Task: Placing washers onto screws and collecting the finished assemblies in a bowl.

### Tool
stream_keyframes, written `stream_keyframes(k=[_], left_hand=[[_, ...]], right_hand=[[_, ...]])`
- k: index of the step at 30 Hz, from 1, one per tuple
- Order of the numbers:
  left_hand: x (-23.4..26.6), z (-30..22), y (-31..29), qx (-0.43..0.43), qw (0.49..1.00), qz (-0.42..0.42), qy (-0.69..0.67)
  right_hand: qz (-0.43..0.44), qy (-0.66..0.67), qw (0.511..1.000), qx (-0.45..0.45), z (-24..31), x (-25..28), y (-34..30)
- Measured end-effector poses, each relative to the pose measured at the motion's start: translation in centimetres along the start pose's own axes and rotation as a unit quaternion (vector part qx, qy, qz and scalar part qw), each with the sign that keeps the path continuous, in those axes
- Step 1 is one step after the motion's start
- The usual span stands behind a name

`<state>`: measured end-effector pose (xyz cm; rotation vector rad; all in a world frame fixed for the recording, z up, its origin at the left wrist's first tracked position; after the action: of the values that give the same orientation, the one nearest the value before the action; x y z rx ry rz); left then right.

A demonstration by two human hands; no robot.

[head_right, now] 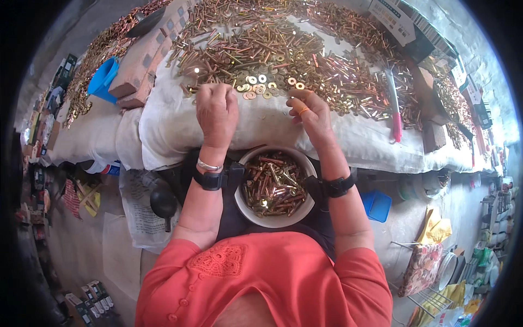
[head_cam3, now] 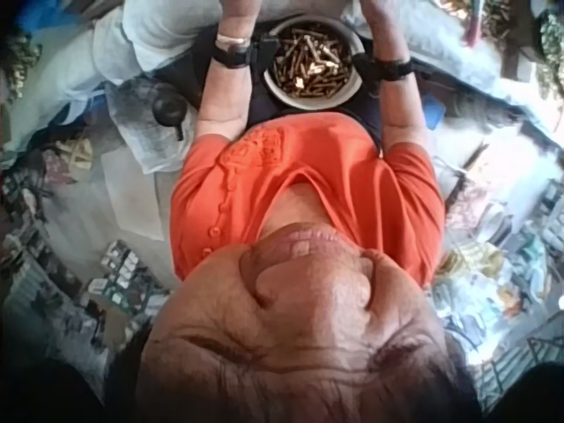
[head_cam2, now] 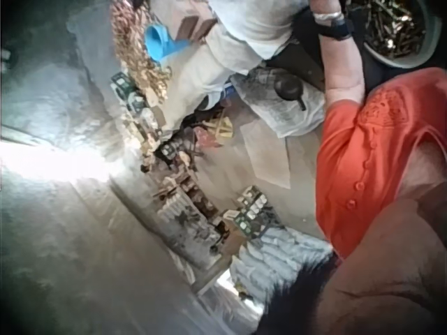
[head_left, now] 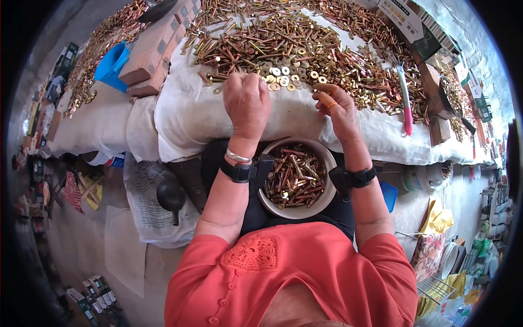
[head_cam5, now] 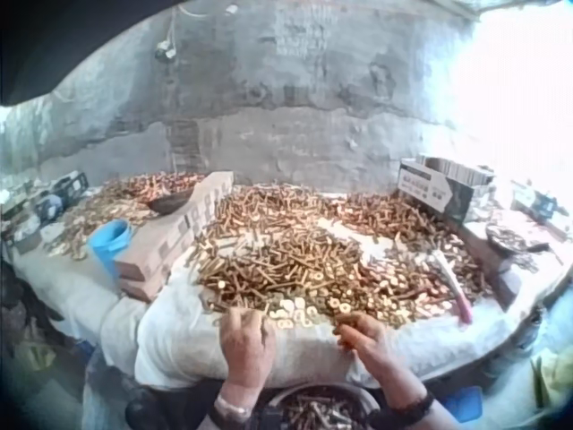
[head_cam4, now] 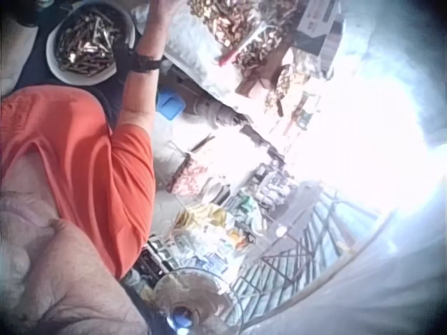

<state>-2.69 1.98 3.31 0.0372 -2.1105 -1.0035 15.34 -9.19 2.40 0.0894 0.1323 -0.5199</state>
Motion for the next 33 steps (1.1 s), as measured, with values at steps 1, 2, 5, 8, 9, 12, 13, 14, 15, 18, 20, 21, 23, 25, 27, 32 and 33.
stream_keyframes(k=[1,2,5,8,9,12,13,14,15,18,20,21,23,25,27,32,33], left_hand=[[0.1,0.2,0.3,-0.014,0.996,-0.050,0.077],[-0.4,0.5,0.5,-0.016,0.996,-0.047,0.078],[-2.4,1.3,0.5,-0.017,0.973,0.028,0.228],[-3.5,1.4,0.7,-0.024,0.968,0.037,0.248],[-3.5,1.2,0.6,-0.016,0.966,0.054,0.253],[-2.8,0.9,1.1,-0.018,0.978,0.022,0.209],[-2.2,0.6,1.4,-0.026,0.987,-0.027,0.159],[-1.4,0.2,1.4,-0.050,0.986,-0.093,0.130],[-0.8,-0.2,1.1,-0.053,0.986,-0.093,0.129],[-0.7,-0.8,-0.5,0.212,0.821,0.115,-0.518],[-1.0,-0.8,-1.2,0.261,0.733,0.171,-0.604],[-1.1,-1.1,-1.3,0.302,0.629,0.227,-0.679],[-1.3,-1.4,-1.2,0.322,0.613,0.219,-0.688],[-1.4,-1.0,-1.2,0.329,0.604,0.219,-0.692],[-1.6,-0.7,-1.1,0.339,0.622,0.210,-0.674],[-1.9,-1.2,-1.4,0.288,0.673,0.230,-0.641],[-1.8,-1.3,-1.4,0.284,0.687,0.229,-0.628]], right_hand=[[-0.003,-0.005,1.000,-0.012,0.0,-0.2,0.0],[-0.016,-0.001,1.000,-0.019,0.1,-0.4,0.1],[0.006,-0.003,1.000,-0.019,-0.2,-0.5,0.3],[0.003,-0.004,1.000,-0.015,-0.2,0.2,0.3],[0.005,-0.007,1.000,-0.006,-0.2,0.5,0.2],[-0.017,0.011,1.000,0.003,0.1,1.0,-0.2],[-0.024,0.014,1.000,0.006,0.2,1.2,-0.3],[-0.026,0.015,1.000,0.008,0.2,1.2,-0.2],[-0.017,-0.021,1.000,0.017,0.1,1.0,0.0],[-0.001,-0.104,0.994,0.034,-0.6,-0.3,0.8],[-0.011,-0.190,0.980,0.052,-0.9,-1.7,1.6],[-0.008,-0.191,0.980,0.053,-1.3,-1.8,2.3],[-0.033,-0.322,0.932,0.160,-1.9,-2.2,3.8],[-0.044,-0.364,0.917,0.155,-1.7,-3.8,4.5],[-0.074,-0.485,0.864,0.114,-1.8,-5.0,5.0],[-0.034,-0.349,0.931,0.101,-1.9,-2.9,5.2],[-0.032,-0.350,0.930,0.103,-1.3,-2.9,5.0]])
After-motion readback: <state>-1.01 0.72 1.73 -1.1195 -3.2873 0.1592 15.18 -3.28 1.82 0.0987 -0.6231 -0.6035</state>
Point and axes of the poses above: each hand's wrist, its own y-axis towards the middle knuckle, its own x-axis out of the back of the hand, z = x × y, the point moved 1 cm from there along y, towards the middle knuckle, and after that the axes turned 11 degrees about y, right-handed, at the moved point
